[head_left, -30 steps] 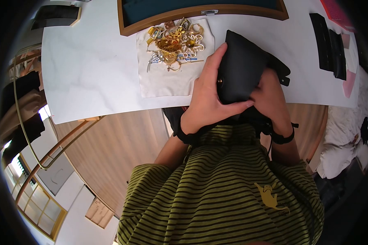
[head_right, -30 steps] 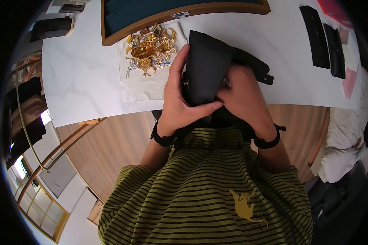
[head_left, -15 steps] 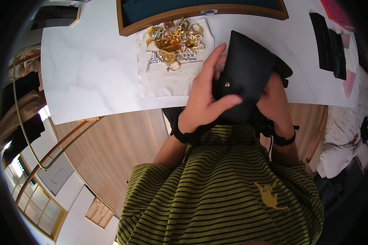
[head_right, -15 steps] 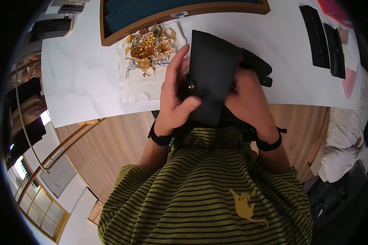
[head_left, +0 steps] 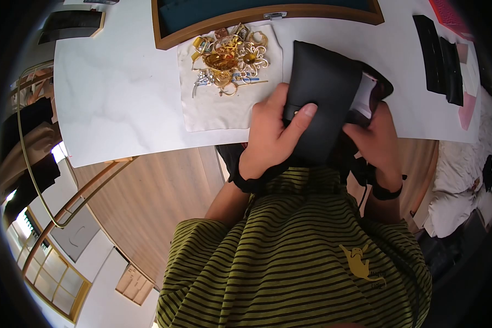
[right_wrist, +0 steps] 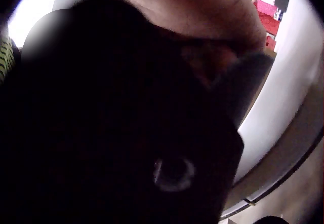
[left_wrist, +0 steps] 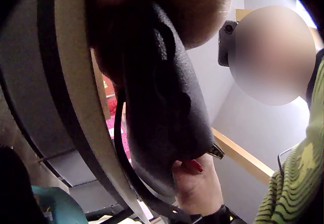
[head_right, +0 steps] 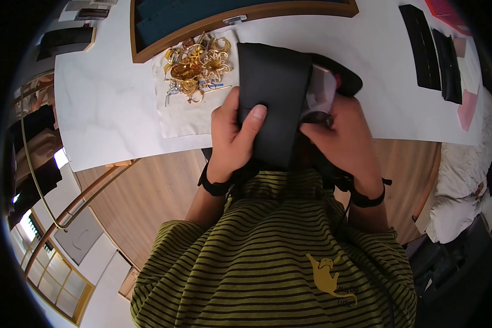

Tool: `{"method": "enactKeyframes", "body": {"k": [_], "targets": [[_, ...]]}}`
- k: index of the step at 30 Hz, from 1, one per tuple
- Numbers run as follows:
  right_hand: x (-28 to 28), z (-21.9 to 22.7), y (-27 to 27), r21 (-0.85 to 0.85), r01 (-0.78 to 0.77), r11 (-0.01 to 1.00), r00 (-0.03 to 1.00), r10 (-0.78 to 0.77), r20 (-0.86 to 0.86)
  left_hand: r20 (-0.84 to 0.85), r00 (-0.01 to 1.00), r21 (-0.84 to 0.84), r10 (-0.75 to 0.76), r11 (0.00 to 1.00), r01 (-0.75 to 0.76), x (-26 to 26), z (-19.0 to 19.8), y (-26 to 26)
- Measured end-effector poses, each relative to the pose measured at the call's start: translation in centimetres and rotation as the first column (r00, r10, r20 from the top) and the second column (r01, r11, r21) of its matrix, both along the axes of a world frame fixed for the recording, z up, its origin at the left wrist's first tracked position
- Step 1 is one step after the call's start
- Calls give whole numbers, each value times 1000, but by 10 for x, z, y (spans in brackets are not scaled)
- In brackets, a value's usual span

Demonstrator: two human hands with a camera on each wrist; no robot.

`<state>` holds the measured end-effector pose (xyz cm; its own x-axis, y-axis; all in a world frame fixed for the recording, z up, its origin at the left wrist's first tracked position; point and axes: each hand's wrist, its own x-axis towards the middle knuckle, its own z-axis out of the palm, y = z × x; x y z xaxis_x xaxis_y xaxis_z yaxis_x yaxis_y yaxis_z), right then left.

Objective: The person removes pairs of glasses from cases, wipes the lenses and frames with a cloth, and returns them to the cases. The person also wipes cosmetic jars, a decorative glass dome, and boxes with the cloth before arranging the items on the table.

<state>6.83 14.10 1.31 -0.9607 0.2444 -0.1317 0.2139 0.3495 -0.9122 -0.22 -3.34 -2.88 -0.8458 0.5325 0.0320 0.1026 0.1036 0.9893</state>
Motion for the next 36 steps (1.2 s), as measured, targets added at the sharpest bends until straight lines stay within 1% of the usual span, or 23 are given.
{"method": "enactKeyframes", "body": {"k": [2,4,5,6,7,8,9,10,11,13,15,17,18,19,21,23,25,26,28,29,31,32,36], "targets": [[6,5,12,-93,45,995,991,-33,130,20,999,52,47,998,-48,0,-2,0],[12,3,25,-100,45,994,993,-34,111,96,990,126,107,985,-119,1,-4,2],[14,3,29,-107,44,993,995,-35,91,99,990,134,105,984,-118,2,-4,2],[14,5,32,-139,57,989,996,-47,77,88,986,128,145,979,-155,3,-2,3],[18,3,35,-113,55,992,996,-47,69,75,980,134,185,972,-193,3,-1,6],[26,-3,37,-221,143,965,990,-138,36,117,973,154,198,964,-215,4,-2,8],[32,-7,42,-328,221,919,973,-230,14,89,978,125,188,972,-199,2,0,8],[27,-5,44,-404,121,907,986,-157,-57,97,974,178,205,959,-219,2,0,11],[27,1,38,-516,158,842,973,-223,-65,104,970,227,220,944,-239,2,-2,12],[22,12,26,-455,208,866,964,-259,-53,142,972,266,186,939,-219,3,-4,12],[13,15,20,-466,187,864,961,-260,-96,142,972,227,186,950,-215,3,-5,11],[3,21,11,-410,132,903,952,-231,-202,138,971,209,197,952,-223,4,-4,12],[-2,21,6,-443,172,880,935,-287,-208,133,968,193,213,952,-236,4,-4,12],[-4,20,3,-448,172,877,935,-289,-207,132,968,188,213,953,-236,4,-4,12],[-9,19,-2,-262,215,941,927,-281,-249,112,972,152,208,963,-224,4,-5,11],[-13,17,-10,-237,219,947,913,-284,-292,107,972,166,207,961,-223,3,-6,10],[-17,11,-14,-156,200,967,871,-249,-423,105,973,174,207,959,-223,2,-7,9],[-18,10,-14,-160,199,967,872,-249,-421,77,975,178,208,959,-219,2,-6,10],[-19,8,-14,-329,173,929,868,-301,-394,53,976,174,213,960,-219,2,-6,10],[-20,7,-14,-334,171,927,871,-301,-389,73,975,197,211,955,-221,3,-7,11],[-23,8,-15,-444,278,852,829,-446,-336,91,973,213,214,950,-229,3,-8,10],[-22,12,-20,-565,318,762,806,-531,-262,96,973,218,211,949,-228,3,-9,10],[-22,9,-17,-568,306,764,807,-525,-272,86,975,211,204,953,-218,2,-10,10]]}}
